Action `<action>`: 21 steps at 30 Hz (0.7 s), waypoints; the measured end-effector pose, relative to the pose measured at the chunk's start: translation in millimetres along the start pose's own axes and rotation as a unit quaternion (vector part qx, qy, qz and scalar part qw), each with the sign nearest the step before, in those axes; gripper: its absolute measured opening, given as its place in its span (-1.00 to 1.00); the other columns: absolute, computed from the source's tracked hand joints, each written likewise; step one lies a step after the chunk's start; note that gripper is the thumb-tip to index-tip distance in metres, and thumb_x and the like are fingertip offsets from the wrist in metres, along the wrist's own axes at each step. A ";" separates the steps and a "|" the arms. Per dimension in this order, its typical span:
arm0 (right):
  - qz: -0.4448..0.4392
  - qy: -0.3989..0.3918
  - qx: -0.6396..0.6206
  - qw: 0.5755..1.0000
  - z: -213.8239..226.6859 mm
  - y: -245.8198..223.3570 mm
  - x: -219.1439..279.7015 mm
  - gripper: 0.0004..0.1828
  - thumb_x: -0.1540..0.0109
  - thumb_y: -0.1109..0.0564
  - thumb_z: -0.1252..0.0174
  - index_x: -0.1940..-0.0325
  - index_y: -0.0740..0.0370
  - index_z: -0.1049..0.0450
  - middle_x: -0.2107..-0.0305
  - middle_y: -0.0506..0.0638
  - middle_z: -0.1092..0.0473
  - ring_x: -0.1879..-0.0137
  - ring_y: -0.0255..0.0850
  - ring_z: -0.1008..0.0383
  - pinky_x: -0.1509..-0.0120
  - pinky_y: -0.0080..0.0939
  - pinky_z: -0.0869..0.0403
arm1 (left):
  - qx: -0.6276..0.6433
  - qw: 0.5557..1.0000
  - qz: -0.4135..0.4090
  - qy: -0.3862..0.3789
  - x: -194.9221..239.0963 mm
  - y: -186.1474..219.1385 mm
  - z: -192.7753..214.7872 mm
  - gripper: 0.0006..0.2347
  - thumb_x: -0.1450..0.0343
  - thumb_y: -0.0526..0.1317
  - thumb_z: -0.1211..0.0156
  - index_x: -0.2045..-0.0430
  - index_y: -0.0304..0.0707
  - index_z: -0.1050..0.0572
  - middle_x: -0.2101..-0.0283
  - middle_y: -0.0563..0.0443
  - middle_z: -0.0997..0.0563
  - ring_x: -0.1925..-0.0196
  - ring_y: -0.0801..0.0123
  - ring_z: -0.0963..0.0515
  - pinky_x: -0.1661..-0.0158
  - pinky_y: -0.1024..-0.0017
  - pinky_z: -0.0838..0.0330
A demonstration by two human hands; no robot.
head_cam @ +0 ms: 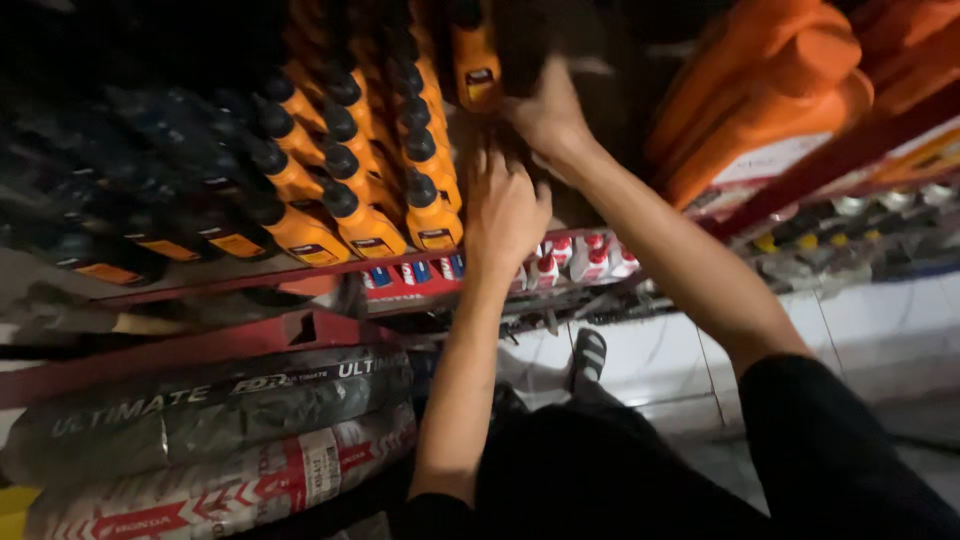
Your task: The person repeatedly picks up orange bottles from a glass display counter and places them onto a red metal shelf. The task involves a repetitive cycle of lifting the bottles and arranging them in rows on the shelf.
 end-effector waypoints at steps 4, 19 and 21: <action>0.105 -0.131 -0.268 0.949 20.5 -47.2 68.1 -0.46 -0.32 0.36 -0.17 -0.30 0.26 -0.09 -0.11 0.08 -0.29 -0.33 -0.09 -0.39 -0.45 -0.11 -0.43 | 0.010 0.999 -0.007 0.033 1.6 1.5 5.2 -0.46 -0.39 -0.18 -0.15 -0.18 -0.73 -0.31 -0.27 -0.64 -0.32 -0.36 -0.35 -0.28 -0.36 0.09 -0.12; -0.039 -0.620 0.063 0.781 35.6 92.9 248.3 -0.58 -0.28 0.06 -0.19 -0.21 0.16 -0.41 -0.09 0.03 -0.51 -0.24 -0.15 -0.53 -0.35 -0.14 -0.46 | 0.038 0.929 -0.001 0.369 132.4 23.0 23.5 -0.72 -0.47 -0.37 -0.14 -0.08 -0.43 -0.42 -0.14 -0.31 -0.47 -0.21 -0.15 -0.48 -0.30 0.05 -0.34; -0.018 -0.671 0.073 0.737 19.3 101.4 268.2 -0.57 -0.30 0.09 -0.15 -0.25 0.19 -0.38 -0.12 0.05 -0.45 -0.27 -0.12 -0.45 -0.35 -0.11 -0.40 | 0.079 0.919 0.164 0.351 191.3 10.5 1.3 -0.69 -0.44 -0.35 -0.18 -0.08 -0.45 -0.44 -0.10 -0.37 -0.49 -0.14 -0.13 -0.52 -0.17 0.17 -0.41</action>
Point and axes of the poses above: each hand's wrist, its own x-axis away from the middle knuckle, its own z-axis out of the back of the hand, y = z × x, the point moved 6 cm from there along -x, towards the middle knuckle
